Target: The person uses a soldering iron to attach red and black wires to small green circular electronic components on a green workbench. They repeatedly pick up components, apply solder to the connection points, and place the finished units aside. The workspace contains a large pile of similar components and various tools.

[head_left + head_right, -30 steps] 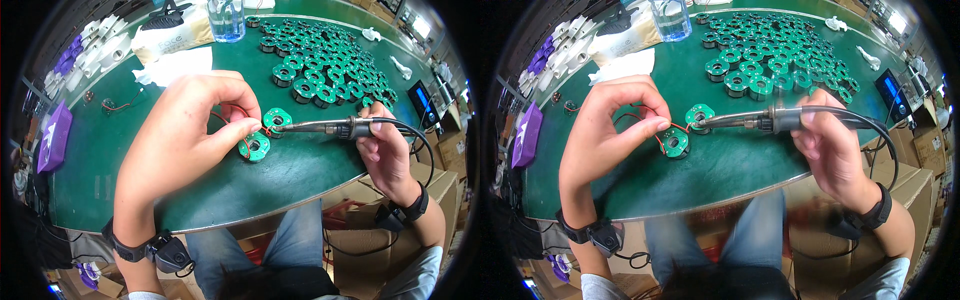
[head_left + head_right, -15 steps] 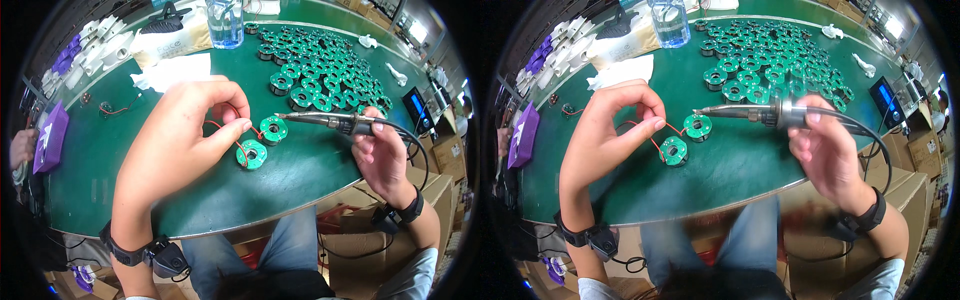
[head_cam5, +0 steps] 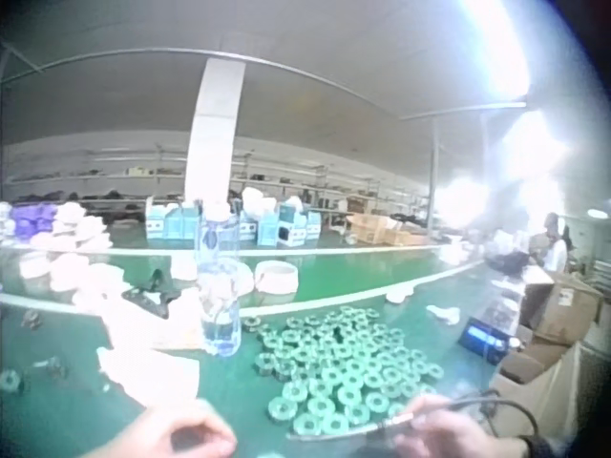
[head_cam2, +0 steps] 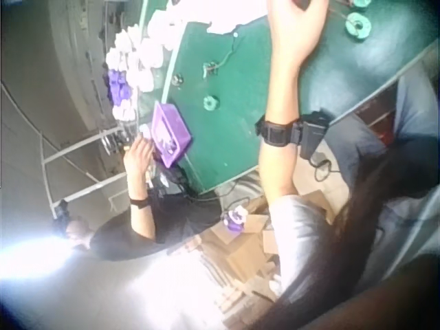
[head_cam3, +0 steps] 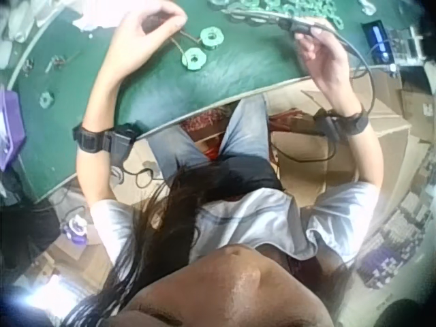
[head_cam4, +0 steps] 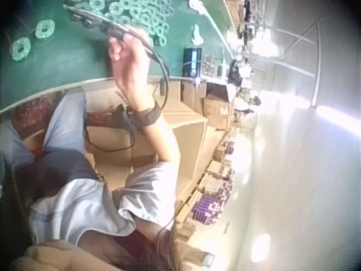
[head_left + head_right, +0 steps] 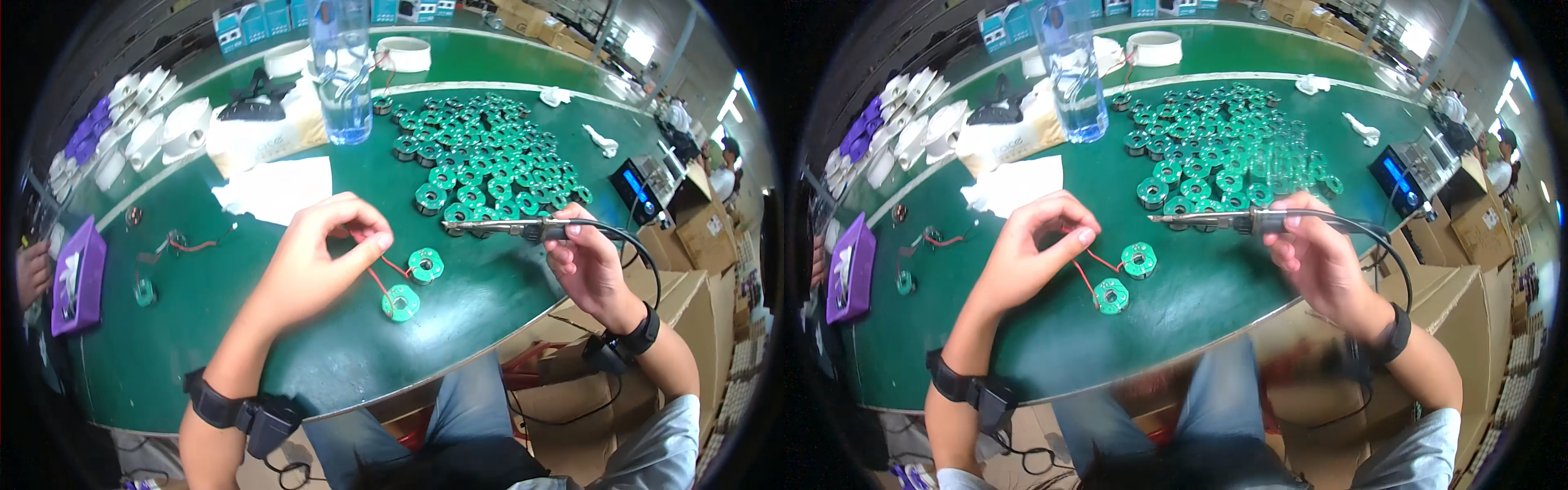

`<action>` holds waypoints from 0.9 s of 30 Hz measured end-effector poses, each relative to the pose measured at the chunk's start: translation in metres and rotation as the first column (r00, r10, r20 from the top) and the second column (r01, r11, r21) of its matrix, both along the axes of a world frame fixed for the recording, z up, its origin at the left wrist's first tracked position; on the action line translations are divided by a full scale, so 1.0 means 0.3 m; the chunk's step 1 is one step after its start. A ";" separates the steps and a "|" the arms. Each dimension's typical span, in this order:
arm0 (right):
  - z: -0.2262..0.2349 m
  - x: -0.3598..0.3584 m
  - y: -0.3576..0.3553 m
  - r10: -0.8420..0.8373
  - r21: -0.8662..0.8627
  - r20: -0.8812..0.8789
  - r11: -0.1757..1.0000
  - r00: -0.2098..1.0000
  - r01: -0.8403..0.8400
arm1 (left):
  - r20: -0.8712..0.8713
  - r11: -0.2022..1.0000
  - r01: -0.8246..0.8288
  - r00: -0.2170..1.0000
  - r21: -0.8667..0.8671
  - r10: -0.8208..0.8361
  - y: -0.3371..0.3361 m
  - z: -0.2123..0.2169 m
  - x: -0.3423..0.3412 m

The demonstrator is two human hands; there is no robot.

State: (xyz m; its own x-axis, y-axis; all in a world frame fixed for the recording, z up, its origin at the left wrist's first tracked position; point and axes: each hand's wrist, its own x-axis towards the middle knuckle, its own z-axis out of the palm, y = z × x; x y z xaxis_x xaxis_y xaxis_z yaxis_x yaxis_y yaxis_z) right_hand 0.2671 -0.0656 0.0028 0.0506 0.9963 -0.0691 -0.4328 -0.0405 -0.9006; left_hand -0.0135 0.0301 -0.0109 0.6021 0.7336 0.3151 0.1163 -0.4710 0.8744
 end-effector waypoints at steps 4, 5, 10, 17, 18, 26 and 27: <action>0.005 -0.031 0.002 0.030 0.005 -0.023 1.000 0.999 -0.030 | -0.001 0.988 -0.016 1.000 0.156 0.016 0.009 0.023 -0.014; -0.013 -0.046 -0.001 0.033 0.022 -0.045 0.999 0.998 -0.032 | -0.030 0.993 0.020 0.999 0.118 -0.016 0.007 0.025 -0.024; -0.069 -0.034 0.001 0.098 0.066 -0.087 0.994 0.991 -0.093 | -0.104 0.997 0.078 0.991 -0.012 -0.079 0.000 0.048 -0.048; -0.088 -0.039 -0.012 0.070 0.138 0.047 0.988 0.996 -0.076 | -0.097 0.999 0.039 0.995 -0.010 -0.040 0.004 0.061 -0.059; -0.085 -0.044 -0.011 0.049 0.123 0.076 0.991 0.996 -0.058 | -0.133 0.999 0.045 0.990 -0.015 -0.046 0.005 0.068 -0.066; -0.084 -0.067 -0.011 0.028 0.137 0.177 0.989 0.984 -0.052 | -0.164 0.999 -0.001 0.987 -0.033 -0.005 -0.007 0.076 -0.063; -0.083 -0.066 -0.010 0.029 0.136 0.181 0.989 0.983 -0.054 | -0.173 1.000 -0.001 0.985 -0.027 -0.004 -0.007 0.075 -0.061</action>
